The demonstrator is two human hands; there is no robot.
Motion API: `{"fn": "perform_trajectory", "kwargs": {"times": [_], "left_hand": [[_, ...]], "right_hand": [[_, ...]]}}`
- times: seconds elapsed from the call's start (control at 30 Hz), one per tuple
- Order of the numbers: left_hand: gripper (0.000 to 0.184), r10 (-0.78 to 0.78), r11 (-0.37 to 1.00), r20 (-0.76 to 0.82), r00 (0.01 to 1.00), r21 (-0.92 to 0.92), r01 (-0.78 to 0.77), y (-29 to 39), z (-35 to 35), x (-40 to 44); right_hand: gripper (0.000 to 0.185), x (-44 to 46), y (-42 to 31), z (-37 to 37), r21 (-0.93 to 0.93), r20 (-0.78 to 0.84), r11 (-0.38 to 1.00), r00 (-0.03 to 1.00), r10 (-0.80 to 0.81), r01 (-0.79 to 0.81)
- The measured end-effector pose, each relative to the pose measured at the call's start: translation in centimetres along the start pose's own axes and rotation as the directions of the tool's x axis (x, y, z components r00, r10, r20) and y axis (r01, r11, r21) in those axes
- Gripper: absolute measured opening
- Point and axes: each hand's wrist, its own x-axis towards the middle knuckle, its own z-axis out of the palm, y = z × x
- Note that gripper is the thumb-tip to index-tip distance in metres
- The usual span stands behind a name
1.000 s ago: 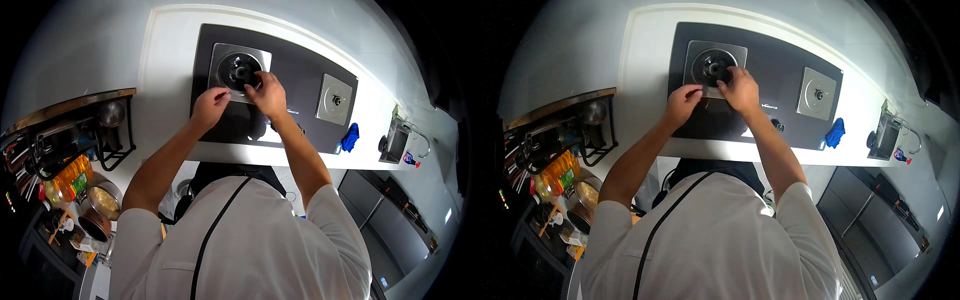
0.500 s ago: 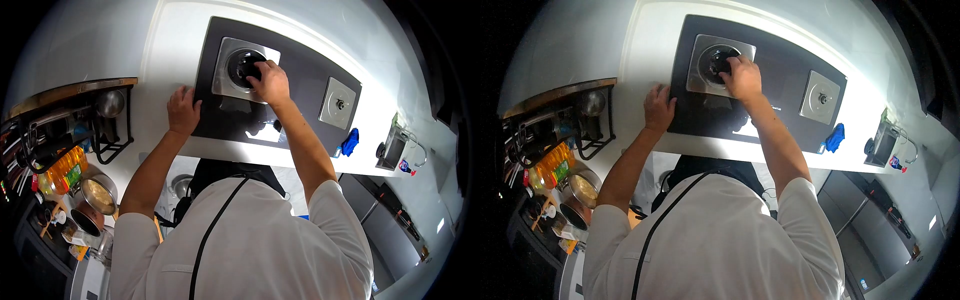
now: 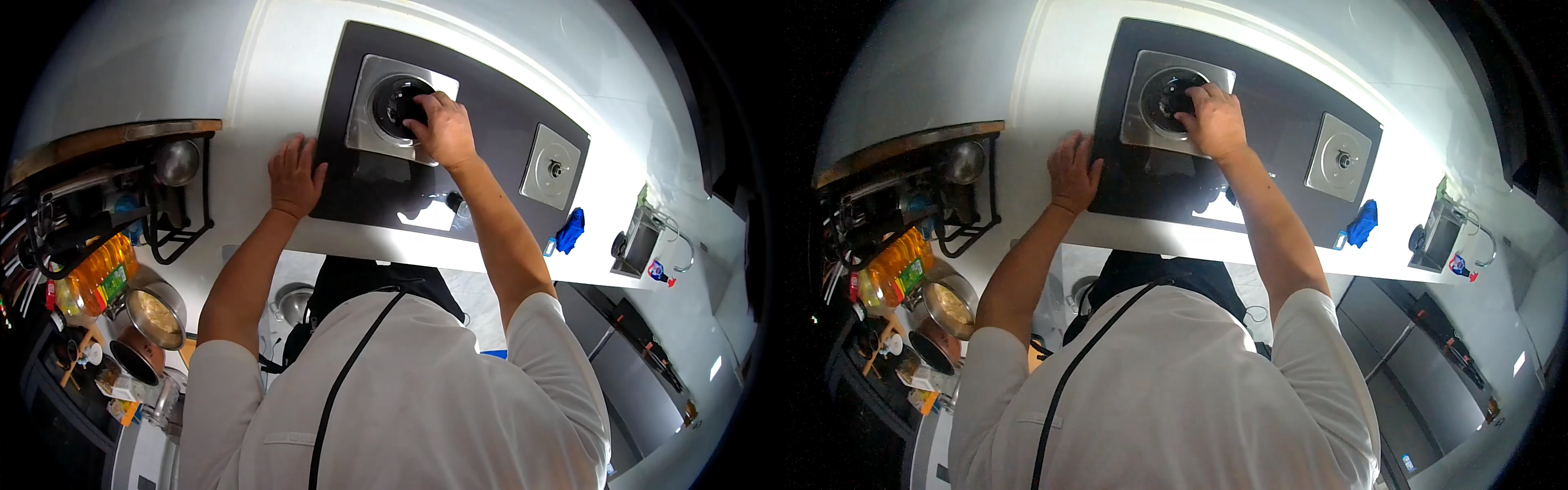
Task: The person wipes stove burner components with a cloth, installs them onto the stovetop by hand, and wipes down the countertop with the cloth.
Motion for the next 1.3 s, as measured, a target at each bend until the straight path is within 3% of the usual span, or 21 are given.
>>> {"fn": "perform_trajectory", "kwargs": {"times": [0.4,0.8,0.9,1.0,1.1,1.3], "left_hand": [[0.055,0.002,1.0,0.003,1.0,0.018,-0.002,0.0,0.2,-0.3],[0.057,0.002,1.0,0.0,1.0,0.003,-0.002,0.0,0.1,-0.3],[0.057,0.004,1.0,-0.012,1.0,0.016,-0.004,0.0,0.1,-0.2],[0.056,0.004,1.0,-0.017,1.0,0.016,-0.004,0.1,0.0,-0.3],[0.056,0.006,1.0,-0.019,1.0,0.015,-0.006,0.0,0.0,-0.2],[0.057,-0.001,1.0,0.003,1.0,0.008,0.001,0.1,0.1,-0.2]], "right_hand": [[0.046,0.5,0.1,0.2,-0.029,-0.033,0.999,0.999,-0.034,0.033],[0.05,0.9,0.1,-0.5,0.011,0.065,0.99,0.988,-0.142,0.142],[0.05,0.9,-0.4,-0.8,0.045,-0.001,0.993,0.994,-0.113,0.113],[0.049,0.8,-1.5,-1.3,-0.068,0.023,0.997,0.999,0.047,-0.045],[0.047,0.9,-0.6,-0.4,0.023,0.039,0.999,0.999,0.035,-0.036],[0.042,1.1,0.5,-0.4,0.025,-0.017,0.987,0.987,-0.161,0.161]]}}
